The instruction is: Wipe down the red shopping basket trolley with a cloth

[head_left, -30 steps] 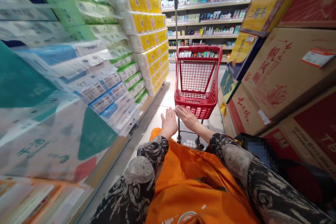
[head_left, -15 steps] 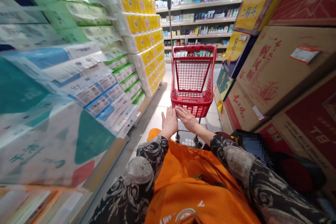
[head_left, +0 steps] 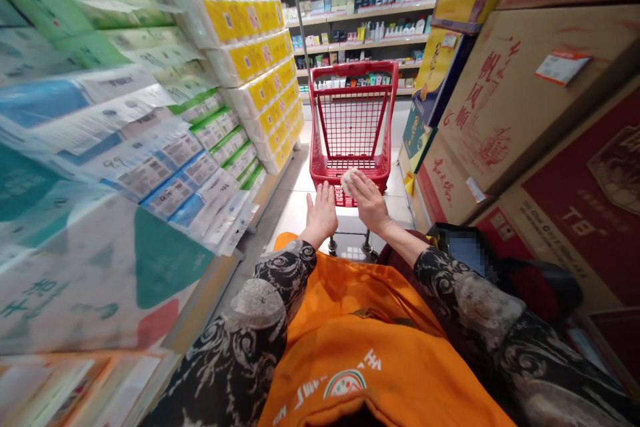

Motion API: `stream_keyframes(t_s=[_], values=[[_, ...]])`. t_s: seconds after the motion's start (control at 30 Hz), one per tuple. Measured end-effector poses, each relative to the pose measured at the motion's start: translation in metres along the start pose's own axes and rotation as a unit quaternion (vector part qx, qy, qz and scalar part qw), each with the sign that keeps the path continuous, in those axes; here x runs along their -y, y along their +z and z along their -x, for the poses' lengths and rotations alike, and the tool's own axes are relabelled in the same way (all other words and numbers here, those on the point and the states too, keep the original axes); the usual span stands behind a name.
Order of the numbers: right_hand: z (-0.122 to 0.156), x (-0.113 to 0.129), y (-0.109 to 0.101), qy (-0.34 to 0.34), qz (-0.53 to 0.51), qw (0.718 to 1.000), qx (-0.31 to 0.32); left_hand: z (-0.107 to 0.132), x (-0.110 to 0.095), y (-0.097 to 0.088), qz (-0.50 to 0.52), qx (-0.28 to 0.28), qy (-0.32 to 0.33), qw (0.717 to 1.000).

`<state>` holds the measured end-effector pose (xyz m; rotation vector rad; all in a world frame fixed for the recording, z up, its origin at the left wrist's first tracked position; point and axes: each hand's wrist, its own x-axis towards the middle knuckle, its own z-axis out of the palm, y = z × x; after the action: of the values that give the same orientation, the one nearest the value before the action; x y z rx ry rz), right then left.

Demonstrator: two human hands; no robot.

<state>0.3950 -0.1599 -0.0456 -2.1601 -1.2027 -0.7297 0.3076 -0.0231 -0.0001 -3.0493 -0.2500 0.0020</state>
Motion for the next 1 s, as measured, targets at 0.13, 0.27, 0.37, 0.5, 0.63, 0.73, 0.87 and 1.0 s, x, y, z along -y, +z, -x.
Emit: stream_keyframes(t_s=[0.13,0.27,0.37,0.5,0.63,0.73,0.87,1.0], values=[[0.010,-0.006,0.002,0.011,0.002,1.000,0.012,0.000,-0.002,-0.005,-0.008,-0.020,0.012,1.000],[0.031,-0.004,0.009,-0.009,-0.025,0.999,0.038,-0.009,0.005,-0.012,-0.018,-0.043,0.008,0.999],[0.022,-0.013,-0.005,0.035,-0.019,0.998,-0.053,-0.026,0.016,-0.022,-0.012,-0.015,-0.004,1.000],[-0.007,-0.039,-0.029,0.154,0.028,0.984,-0.085,-0.044,0.026,-0.035,-0.004,0.059,0.024,0.998],[-0.024,-0.034,-0.023,0.184,0.027,0.983,-0.006,-0.042,0.025,-0.038,-0.022,0.063,0.032,0.997],[-0.028,-0.006,-0.005,0.138,0.005,0.990,0.041,-0.029,0.020,-0.037,-0.044,0.041,0.038,0.997],[-0.022,0.011,0.002,0.112,-0.006,0.993,0.024,-0.010,0.011,-0.035,-0.053,-0.016,0.053,0.997],[-0.010,-0.006,-0.013,0.042,-0.034,0.998,-0.013,0.005,-0.002,-0.034,-0.053,-0.051,0.058,0.996]])
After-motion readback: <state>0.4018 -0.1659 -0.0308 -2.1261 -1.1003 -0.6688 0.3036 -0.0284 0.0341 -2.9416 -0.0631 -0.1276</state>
